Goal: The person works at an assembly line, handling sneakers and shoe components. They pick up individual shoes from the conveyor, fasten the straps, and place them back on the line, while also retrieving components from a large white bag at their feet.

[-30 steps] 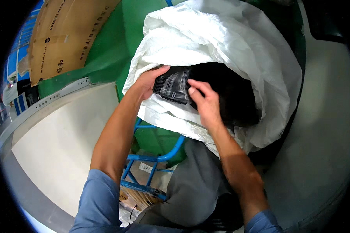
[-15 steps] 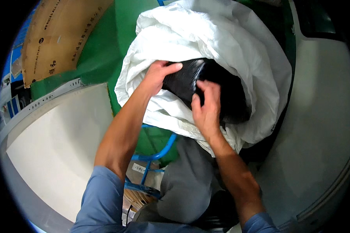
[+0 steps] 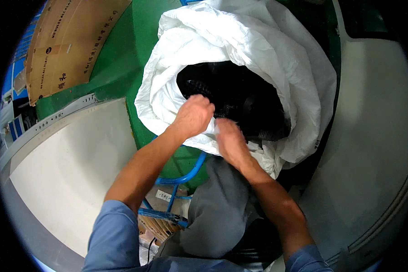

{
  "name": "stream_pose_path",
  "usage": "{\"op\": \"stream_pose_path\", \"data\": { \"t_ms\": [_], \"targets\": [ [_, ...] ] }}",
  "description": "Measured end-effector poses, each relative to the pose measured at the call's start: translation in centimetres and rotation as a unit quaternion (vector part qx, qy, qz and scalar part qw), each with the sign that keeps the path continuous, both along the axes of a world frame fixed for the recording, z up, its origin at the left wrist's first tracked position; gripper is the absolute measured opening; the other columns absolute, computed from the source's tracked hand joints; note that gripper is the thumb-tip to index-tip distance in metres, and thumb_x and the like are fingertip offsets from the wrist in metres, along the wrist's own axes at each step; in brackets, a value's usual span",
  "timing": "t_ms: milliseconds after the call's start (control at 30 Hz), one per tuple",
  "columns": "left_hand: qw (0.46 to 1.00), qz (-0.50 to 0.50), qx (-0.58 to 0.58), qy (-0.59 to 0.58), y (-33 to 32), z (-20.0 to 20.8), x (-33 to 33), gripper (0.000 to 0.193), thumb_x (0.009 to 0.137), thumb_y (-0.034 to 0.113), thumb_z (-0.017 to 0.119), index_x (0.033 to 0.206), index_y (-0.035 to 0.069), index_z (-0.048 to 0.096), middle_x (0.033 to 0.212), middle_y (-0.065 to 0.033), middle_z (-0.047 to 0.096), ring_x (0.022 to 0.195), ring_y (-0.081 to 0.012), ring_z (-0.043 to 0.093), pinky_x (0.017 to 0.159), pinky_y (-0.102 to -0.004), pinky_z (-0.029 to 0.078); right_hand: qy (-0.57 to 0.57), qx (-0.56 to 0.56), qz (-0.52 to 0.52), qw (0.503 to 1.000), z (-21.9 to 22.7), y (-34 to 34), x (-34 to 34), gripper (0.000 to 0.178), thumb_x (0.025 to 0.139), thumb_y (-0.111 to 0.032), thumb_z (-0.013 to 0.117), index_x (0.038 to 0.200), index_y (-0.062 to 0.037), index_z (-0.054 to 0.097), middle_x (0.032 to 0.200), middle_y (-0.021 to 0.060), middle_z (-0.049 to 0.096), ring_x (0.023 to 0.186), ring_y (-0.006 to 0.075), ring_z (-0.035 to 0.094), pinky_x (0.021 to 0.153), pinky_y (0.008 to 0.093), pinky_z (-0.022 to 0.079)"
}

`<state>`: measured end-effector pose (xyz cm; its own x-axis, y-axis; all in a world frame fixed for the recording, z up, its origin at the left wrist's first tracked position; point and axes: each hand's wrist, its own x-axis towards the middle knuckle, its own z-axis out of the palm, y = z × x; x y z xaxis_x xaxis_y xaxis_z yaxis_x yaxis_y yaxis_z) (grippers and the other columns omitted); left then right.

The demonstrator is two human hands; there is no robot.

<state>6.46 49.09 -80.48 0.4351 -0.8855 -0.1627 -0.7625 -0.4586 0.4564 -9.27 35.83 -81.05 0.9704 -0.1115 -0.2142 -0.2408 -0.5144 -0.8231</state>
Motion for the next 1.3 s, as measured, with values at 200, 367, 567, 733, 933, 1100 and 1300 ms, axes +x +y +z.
{"op": "stream_pose_path", "data": {
  "t_ms": [200, 367, 567, 733, 933, 1100, 1300],
  "targets": [
    [0.904, -0.124, 0.395, 0.108, 6.8, 1.8, -2.7, 0.019, 0.091, 0.016, 0.060, 0.091, 0.006, 0.076, 0.094, -0.0148, 0.076, 0.085, -0.0352, 0.073, 0.085, -0.0454, 0.057, 0.226, 0.312, 0.239, 0.892, 1.8, 1.2, -0.2, 0.050, 0.100, -0.028, 0.061, 0.142, -0.0001, 0.059, 0.135, 0.0247, 0.066, 0.124, 0.0341, 0.063, 0.107, 0.0387, 0.047],
    [0.861, 0.040, 0.501, 0.074, 6.8, -1.7, -1.8, 0.026, 0.091, 0.016, 0.059, 0.100, 0.004, 0.079, 0.107, -0.0185, 0.078, 0.096, -0.0326, 0.077, 0.085, -0.0453, 0.061, 0.314, 0.314, 0.074, 0.893, 0.1, 2.6, 1.3, 0.035, 0.102, -0.021, 0.061, 0.130, -0.0008, 0.066, 0.120, 0.0231, 0.072, 0.115, 0.0309, 0.066, 0.102, 0.0364, 0.049],
    [0.813, 0.230, 0.481, 0.235, 13.5, -9.1, 3.5, 0.031, 0.093, 0.021, 0.059, 0.112, 0.001, 0.074, 0.115, -0.0228, 0.074, 0.113, -0.0355, 0.071, 0.086, -0.0490, 0.060, -0.016, -0.094, 0.056, 0.994, -4.6, 4.4, 3.9, 0.020, 0.089, -0.003, 0.060, 0.107, 0.0020, 0.066, 0.112, 0.0203, 0.067, 0.108, 0.0403, 0.062, 0.092, 0.0471, 0.054],
    [0.545, 0.695, 0.134, 0.450, 7.4, -5.6, 5.3, 0.046, 0.095, 0.042, 0.066, 0.117, 0.001, 0.061, 0.105, -0.0174, 0.062, 0.092, -0.0303, 0.065, 0.084, -0.0466, 0.062, 0.111, -0.182, 0.137, 0.967, -7.1, 5.3, 4.8, 0.023, 0.089, -0.007, 0.060, 0.111, -0.0006, 0.068, 0.114, 0.0173, 0.066, 0.111, 0.0332, 0.063, 0.085, 0.0441, 0.059],
    [0.580, 0.696, 0.076, 0.417, 5.8, -3.0, 3.0, 0.039, 0.103, 0.032, 0.051, 0.125, 0.002, 0.060, 0.110, -0.0185, 0.065, 0.088, -0.0328, 0.070, 0.079, -0.0471, 0.063, 0.036, -0.220, 0.169, 0.960, -7.8, 5.5, 4.0, 0.016, 0.088, -0.011, 0.062, 0.101, -0.0016, 0.068, 0.108, 0.0145, 0.063, 0.105, 0.0321, 0.062, 0.076, 0.0419, 0.059],
    [0.487, 0.641, 0.146, 0.576, 8.0, -0.6, 3.4, 0.051, 0.098, 0.042, 0.057, 0.128, 0.001, 0.060, 0.116, -0.0243, 0.066, 0.077, -0.0353, 0.072, 0.072, -0.0446, 0.065, -0.088, -0.191, 0.142, 0.967, -6.8, 3.6, 0.2, 0.009, 0.086, -0.013, 0.062, 0.090, -0.0047, 0.064, 0.097, 0.0131, 0.058, 0.097, 0.0312, 0.059, 0.066, 0.0414, 0.054],
    [0.481, 0.636, 0.248, 0.549, 5.7, 0.1, 2.0, 0.057, 0.094, 0.048, 0.072, 0.122, -0.001, 0.065, 0.114, -0.0249, 0.070, 0.095, -0.0355, 0.071, 0.082, -0.0522, 0.062, -0.101, -0.164, 0.178, 0.965, -5.6, 3.1, -1.5, 0.011, 0.085, -0.012, 0.062, 0.092, -0.0042, 0.064, 0.096, 0.0116, 0.057, 0.096, 0.0300, 0.058, 0.071, 0.0418, 0.056]
  ]
}}
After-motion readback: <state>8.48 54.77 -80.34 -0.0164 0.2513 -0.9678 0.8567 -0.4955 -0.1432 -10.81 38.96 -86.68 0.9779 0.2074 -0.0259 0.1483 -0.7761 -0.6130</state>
